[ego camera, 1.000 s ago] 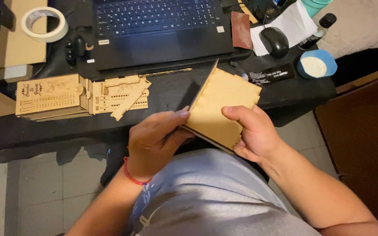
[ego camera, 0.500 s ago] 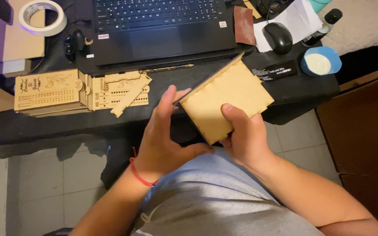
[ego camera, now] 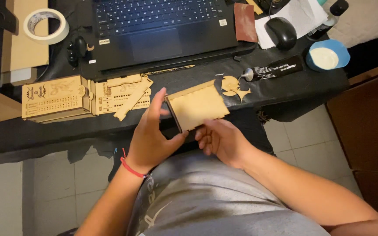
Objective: The person assembles a wooden model kit by hand. They snap together pre-cut wooden pieces, fit a small decorative piece into a slot, and repeatedly test the fit of a larger panel into the assembled frame.
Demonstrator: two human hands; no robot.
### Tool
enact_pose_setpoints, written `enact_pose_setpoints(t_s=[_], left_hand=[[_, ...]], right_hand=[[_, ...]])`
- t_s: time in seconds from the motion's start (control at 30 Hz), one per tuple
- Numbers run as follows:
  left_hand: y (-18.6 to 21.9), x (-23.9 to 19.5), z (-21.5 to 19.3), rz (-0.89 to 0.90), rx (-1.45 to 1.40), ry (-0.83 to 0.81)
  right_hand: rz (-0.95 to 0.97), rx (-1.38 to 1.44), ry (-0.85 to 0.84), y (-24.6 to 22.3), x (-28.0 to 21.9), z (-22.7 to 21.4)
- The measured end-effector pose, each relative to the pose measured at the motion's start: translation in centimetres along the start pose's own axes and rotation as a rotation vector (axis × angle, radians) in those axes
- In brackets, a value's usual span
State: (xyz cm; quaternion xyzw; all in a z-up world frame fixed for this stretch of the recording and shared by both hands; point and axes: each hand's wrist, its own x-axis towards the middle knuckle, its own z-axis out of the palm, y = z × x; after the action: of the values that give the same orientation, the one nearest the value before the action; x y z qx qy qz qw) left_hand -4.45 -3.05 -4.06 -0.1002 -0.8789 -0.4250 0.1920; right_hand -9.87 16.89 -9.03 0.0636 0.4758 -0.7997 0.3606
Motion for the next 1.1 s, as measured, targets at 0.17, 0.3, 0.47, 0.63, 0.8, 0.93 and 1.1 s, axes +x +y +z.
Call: enact_pose_setpoints(t_s=[0.17, 0.3, 0.47, 0.63, 0.8, 0.93, 1.1], left_hand=[[0.6, 2.3, -0.3, -0.223, 0.366, -0.076], [-1.1, 2.8, 0.0, -0.225, 0.562, -0.121], [-2.8, 2.4, 1.0, -0.235, 0.698, -0.101], [-1.9, 1.7, -1.3, -0.179, 0.641, -0.012], [-3.1, -0.5, -8.6, -0.195, 0.522, 0.202], [-4.1, -1.8, -10.4, -0.274, 0.587, 0.243], [-5.6, -1.9, -8.7, -0.304, 0.655, 0.136]], right_hand=[[0.073, 0.092, -0.035, 0.4, 0.5, -1.1], [0.093, 0.026, -0.070, 0.4, 0.7, -1.7], [0.033, -0.160, -0.068, 0.2, 0.3, -2.2], [-0.275, -0.583, 0.165, -2.1, -2.0, -4.6], [-0.496, -0.988, 0.429, -4.2, -4.7, -7.5], [-0.607, -0.973, 0.509, -3.8, -4.9, -10.0], [-0.686, -1.079, 0.529, -3.5, -5.0, -9.7]])
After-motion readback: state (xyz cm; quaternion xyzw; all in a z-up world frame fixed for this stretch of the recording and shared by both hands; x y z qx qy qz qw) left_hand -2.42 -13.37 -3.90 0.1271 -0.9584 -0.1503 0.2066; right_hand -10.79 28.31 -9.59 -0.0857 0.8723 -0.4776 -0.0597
